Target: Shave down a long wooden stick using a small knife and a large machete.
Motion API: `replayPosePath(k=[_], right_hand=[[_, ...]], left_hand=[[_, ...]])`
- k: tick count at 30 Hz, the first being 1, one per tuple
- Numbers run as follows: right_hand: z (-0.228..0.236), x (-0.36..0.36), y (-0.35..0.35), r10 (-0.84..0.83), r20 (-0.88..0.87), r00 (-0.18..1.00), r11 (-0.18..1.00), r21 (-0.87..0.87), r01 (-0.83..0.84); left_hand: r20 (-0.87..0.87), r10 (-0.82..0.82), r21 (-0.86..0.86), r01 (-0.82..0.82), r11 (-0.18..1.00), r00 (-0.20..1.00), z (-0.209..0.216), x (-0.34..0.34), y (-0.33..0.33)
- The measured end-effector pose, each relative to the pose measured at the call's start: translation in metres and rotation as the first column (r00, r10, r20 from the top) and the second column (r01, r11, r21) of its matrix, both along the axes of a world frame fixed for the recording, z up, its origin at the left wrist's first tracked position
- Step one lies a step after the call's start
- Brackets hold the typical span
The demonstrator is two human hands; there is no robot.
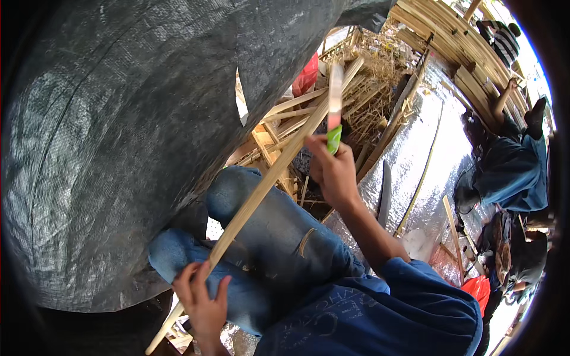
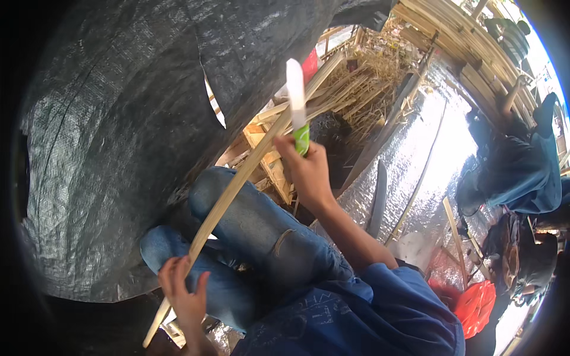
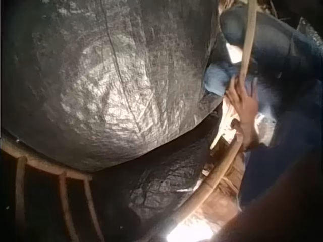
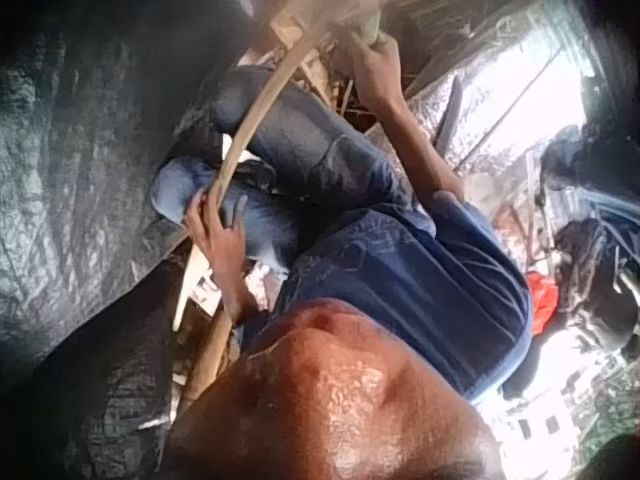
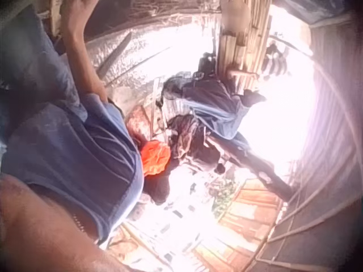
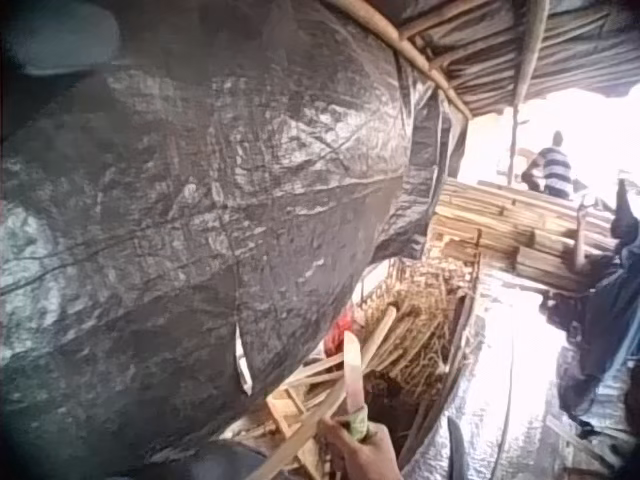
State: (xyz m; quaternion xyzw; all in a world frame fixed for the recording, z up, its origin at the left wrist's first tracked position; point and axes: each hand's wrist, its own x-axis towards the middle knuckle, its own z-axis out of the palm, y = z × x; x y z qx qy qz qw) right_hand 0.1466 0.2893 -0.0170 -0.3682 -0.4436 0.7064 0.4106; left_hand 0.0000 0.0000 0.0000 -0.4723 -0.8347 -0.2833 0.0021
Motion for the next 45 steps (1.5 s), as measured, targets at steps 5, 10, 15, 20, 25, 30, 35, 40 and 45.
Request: replayPosePath(k=[5, 10, 15, 20, 25, 30, 35, 40, 45], right_hand=[[0.004, 0.009, -0.011, 0.241, 0.280, 0.929, 0.937, 0.184, -0.298], [-0.006, 0.039, 0.049, -0.026, 0.372, 0.928, 0.925, 0.361, -0.119], [0.018, 0.058, 0.102, -0.227, 0.488, 0.843, 0.889, 0.457, -0.025], [0.024, 0.062, 0.124, -0.173, 0.474, 0.864, 0.890, 0.450, -0.069], [0.015, 0.060, 0.138, -0.262, 0.577, 0.774, 0.851, 0.516, -0.096], [0.003, 0.044, 0.095, -0.231, 0.631, 0.740, 0.785, 0.570, -0.242], [0.004, 0.041, 0.050, -0.260, 0.618, 0.742, 0.570, 0.718, -0.399], [0.010, 0.036, 0.093, -0.259, 0.581, 0.772, 0.805, 0.571, -0.160], [-0.009, 0.023, -0.031, 0.141, 0.656, 0.742, 0.519, 0.589, -0.620]], left_hand=[[-0.245, -0.131, -0.073, 0.117, 0.990, 0.961, -0.014, -0.006, 0.010], [-0.241, -0.191, -0.114, 0.168, 0.979, 0.952, -0.002, -0.015, 0.006], [-0.251, -0.160, -0.211, 0.107, 0.971, 0.955, -0.001, -0.012, 0.014], [-0.314, -0.190, -0.245, 0.114, 0.963, 0.930, -0.004, -0.007, 0.018], [-0.256, -0.186, -0.312, 0.101, 0.945, 0.948, -0.007, -0.006, 0.013], [-0.387, -0.207, -0.253, 0.113, 0.961, 0.899, -0.015, -0.008, 0.014], [-0.348, -0.210, -0.260, 0.121, 0.958, 0.914, -0.014, -0.006, 0.016], [-0.317, -0.202, -0.260, 0.120, 0.958, 0.926, -0.012, -0.005, 0.015], [-0.319, -0.199, -0.225, 0.130, 0.966, 0.927, -0.014, -0.005, 0.021]])
